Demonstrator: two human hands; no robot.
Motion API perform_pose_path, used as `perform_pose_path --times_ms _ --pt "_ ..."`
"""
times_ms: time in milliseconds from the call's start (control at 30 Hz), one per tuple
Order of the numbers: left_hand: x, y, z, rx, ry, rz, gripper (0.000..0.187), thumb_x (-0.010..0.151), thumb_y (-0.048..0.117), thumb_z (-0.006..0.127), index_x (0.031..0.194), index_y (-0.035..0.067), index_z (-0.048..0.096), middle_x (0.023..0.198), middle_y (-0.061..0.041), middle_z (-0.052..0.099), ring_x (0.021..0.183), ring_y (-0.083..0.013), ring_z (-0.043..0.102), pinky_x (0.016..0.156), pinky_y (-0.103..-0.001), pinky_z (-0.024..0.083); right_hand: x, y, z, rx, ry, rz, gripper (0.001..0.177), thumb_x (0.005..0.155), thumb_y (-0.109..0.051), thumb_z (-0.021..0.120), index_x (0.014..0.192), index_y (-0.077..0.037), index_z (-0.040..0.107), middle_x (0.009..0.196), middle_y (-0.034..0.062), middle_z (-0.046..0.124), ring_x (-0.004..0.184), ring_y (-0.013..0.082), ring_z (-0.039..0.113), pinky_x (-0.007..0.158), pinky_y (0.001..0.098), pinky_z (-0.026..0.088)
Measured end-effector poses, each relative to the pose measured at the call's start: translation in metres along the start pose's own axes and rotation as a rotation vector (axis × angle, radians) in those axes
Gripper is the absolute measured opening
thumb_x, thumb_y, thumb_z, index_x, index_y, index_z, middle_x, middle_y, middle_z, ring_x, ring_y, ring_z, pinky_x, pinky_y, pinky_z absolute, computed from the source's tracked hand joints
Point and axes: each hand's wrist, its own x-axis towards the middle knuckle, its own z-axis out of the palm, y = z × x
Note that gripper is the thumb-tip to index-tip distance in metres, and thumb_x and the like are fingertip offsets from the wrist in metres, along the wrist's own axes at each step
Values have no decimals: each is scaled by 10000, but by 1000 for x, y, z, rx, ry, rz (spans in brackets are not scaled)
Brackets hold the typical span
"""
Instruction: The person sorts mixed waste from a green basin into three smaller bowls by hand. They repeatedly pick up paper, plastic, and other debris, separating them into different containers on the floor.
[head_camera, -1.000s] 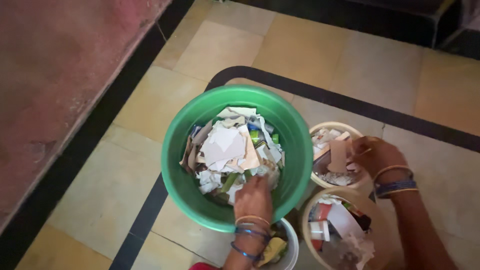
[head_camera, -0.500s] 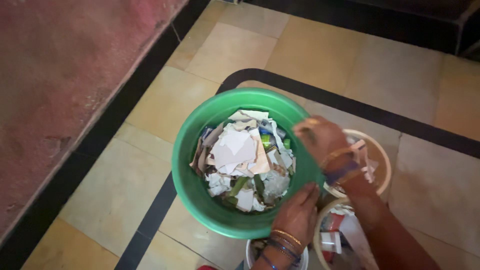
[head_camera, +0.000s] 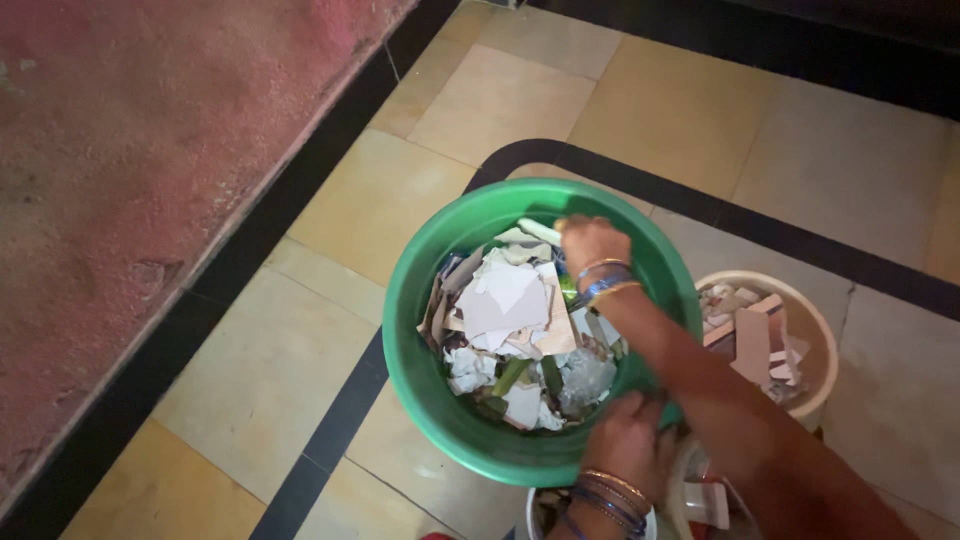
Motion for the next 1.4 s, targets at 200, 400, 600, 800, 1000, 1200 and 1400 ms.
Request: perform_pose_path --times_ms 200,400,600,800,1000,1200,1400 --pt "1 -1 2 13 54 39 460 881 130 702 1318 -4 656 1070 -213 653 1003 -415 640 875 -475 538 -69 78 -119 411 280 -143 232 974 -271 729 1096 -77 770 993 164 752 882 341 728 786 459 570" --pt "3 -5 7 11 92 56 426 876 122 711 1280 -7 674 1124 -210 685 1033 -407 657 916 -459 540 -153 182 -190 659 84 448 427 862 -359 794 1138 -50 693 939 110 756 831 257 755 702 379 617" --pt "5 1 5 60 96 83 422 871 113 712 1272 -11 677 1105 -200 692 995 -403 656 898 -473 530 -174 222 -140 233 -208 405 377 827 -324 816 1132 -113 747 1058 153 766 986 353 726 840 451 578" --pt "4 3 2 62 65 48 428 871 110 708 1279 -14 671 1062 -206 679 983 -404 649 880 -467 535 -170 192 -102 82 -327 227 441 687 -350 847 1083 -180 752 1166 97 718 1094 313 679 982 441 542" --pt "3 0 5 27 116 82 431 873 122 717 1276 -25 670 1091 -216 676 998 -411 653 876 -464 546 -136 144 -139 6 -227 208 237 854 -256 770 1085 -203 778 1183 102 687 1079 332 669 919 458 550" --pt "1 -2 5 21 139 90 408 881 135 719 1257 -15 675 1097 -227 665 994 -423 648 890 -478 543 -58 47 -95 464 -96 -263 180 894 -170 720 1064 -152 777 1133 110 708 1031 325 682 911 447 538" --pt "2 -4 10 13 62 -8 358 866 186 746 1177 17 698 1028 -218 655 963 -432 645 844 -506 535 8 -18 11 306 -166 -391 328 788 -70 706 1104 -134 763 1321 104 636 1163 373 589 979 485 498"
